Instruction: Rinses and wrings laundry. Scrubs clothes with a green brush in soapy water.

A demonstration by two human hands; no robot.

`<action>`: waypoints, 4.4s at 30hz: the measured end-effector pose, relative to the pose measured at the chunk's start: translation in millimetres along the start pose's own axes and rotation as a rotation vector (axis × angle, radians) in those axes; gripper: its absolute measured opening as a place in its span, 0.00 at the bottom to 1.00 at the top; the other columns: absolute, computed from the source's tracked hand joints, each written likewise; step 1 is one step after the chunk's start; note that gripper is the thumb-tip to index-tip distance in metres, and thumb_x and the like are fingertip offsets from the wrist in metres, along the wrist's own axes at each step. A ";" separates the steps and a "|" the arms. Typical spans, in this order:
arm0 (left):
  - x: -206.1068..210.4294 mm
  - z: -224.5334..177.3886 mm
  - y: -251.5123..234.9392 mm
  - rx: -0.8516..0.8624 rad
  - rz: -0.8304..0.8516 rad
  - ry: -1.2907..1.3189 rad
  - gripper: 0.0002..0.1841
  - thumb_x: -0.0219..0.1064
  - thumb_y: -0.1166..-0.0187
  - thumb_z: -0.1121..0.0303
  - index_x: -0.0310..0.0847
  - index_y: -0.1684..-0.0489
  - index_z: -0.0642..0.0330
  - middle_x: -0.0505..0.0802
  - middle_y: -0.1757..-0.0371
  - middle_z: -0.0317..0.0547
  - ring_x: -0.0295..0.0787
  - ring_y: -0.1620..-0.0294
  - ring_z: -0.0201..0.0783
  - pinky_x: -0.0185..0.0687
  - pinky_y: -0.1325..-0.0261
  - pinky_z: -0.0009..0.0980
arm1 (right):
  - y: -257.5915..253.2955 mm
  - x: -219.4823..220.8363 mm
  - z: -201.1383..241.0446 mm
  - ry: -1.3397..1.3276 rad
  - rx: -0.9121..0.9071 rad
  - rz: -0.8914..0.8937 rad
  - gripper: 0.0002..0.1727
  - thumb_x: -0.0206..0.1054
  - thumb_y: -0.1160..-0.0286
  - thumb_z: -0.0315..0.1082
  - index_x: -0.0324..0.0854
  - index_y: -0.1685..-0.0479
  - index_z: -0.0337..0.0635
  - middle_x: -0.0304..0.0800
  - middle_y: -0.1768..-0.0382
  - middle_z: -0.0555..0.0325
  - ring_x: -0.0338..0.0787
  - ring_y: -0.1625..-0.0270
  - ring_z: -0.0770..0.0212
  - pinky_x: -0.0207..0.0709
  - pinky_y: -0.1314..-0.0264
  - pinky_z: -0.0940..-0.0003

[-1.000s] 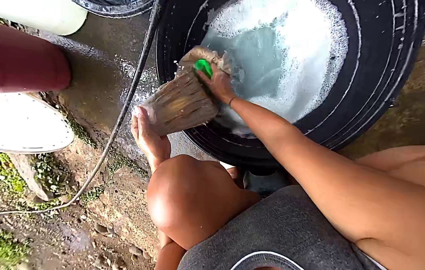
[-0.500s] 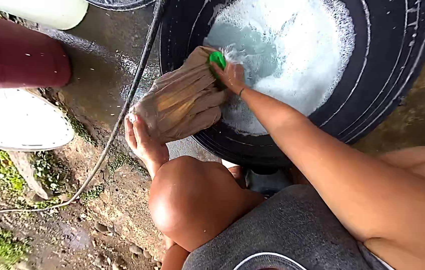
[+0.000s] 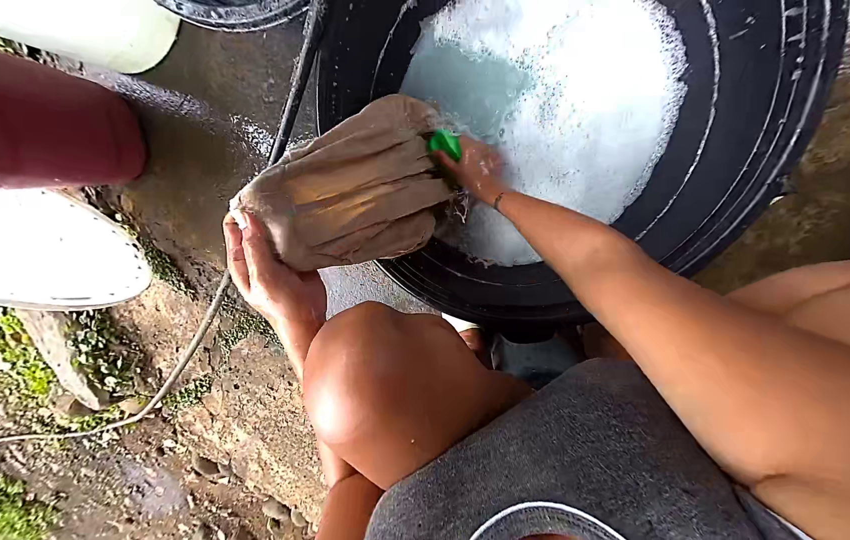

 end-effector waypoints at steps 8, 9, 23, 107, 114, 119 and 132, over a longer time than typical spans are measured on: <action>24.4 102.3 63.7 -0.837 0.136 0.184 0.24 0.35 0.06 0.48 0.77 0.36 0.46 0.94 0.48 0.35 0.92 0.46 0.30 0.89 0.40 0.35 | 75.5 -68.9 -114.2 -0.037 0.431 -0.332 0.32 0.61 0.16 0.45 0.70 0.21 0.30 0.89 0.41 0.29 0.88 0.35 0.30 0.76 0.32 0.30; 22.6 110.5 58.4 -0.779 0.183 0.094 0.22 0.40 0.05 0.52 0.77 0.34 0.50 0.95 0.49 0.38 0.93 0.47 0.32 0.90 0.42 0.35 | 77.0 -50.3 -98.1 -0.073 0.396 -0.266 0.31 0.64 0.20 0.39 0.69 0.22 0.27 0.87 0.40 0.26 0.86 0.34 0.27 0.74 0.32 0.27; -26.4 16.0 33.1 -0.218 -0.205 -0.390 0.14 0.49 0.07 0.61 0.81 0.56 0.52 0.92 0.67 0.26 0.91 0.62 0.22 0.90 0.52 0.27 | 46.6 27.5 129.6 -0.395 -0.239 -0.105 0.33 0.70 0.24 0.58 0.85 0.44 0.30 0.93 0.64 0.40 0.95 0.59 0.42 0.84 0.53 0.38; -3.5 46.5 16.7 -0.312 -0.089 -0.158 0.21 0.42 0.04 0.55 0.78 0.37 0.55 0.93 0.48 0.38 0.92 0.45 0.34 0.89 0.38 0.41 | 20.8 43.9 59.3 -0.258 0.026 0.000 0.40 0.59 0.17 0.64 0.78 0.27 0.32 0.91 0.43 0.34 0.92 0.39 0.35 0.80 0.35 0.33; -23.3 58.3 4.4 -0.201 -0.142 -0.175 0.19 0.42 0.05 0.61 0.78 0.39 0.58 0.93 0.51 0.39 0.92 0.48 0.34 0.89 0.39 0.39 | 118.2 -33.9 196.1 -0.930 -0.378 -0.271 0.24 0.77 0.29 0.46 0.82 0.58 0.28 0.88 0.73 0.49 0.90 0.70 0.59 0.86 0.66 0.59; -0.6 28.6 8.6 -0.207 -0.109 -0.199 0.18 0.44 0.05 0.58 0.81 0.44 0.56 0.94 0.53 0.37 0.92 0.48 0.33 0.89 0.38 0.40 | 67.8 27.1 136.7 -0.460 -0.208 -0.059 0.35 0.66 0.21 0.61 0.84 0.44 0.31 0.93 0.64 0.41 0.94 0.60 0.44 0.86 0.55 0.41; 54.3 -3.4 -11.1 -0.069 0.135 -0.315 0.16 0.46 0.06 0.61 0.81 0.58 0.50 0.91 0.64 0.25 0.89 0.59 0.23 0.88 0.47 0.29 | 94.5 6.3 144.0 -0.581 -0.241 -0.004 0.31 0.69 0.21 0.56 0.83 0.46 0.30 0.92 0.64 0.42 0.93 0.59 0.48 0.87 0.52 0.46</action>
Point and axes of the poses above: each hand's wrist, its own y-axis away from the middle knuckle, its own x-axis out of the palm, z = x × y, the point moved 10 cm from there along -y, towards the middle knuckle
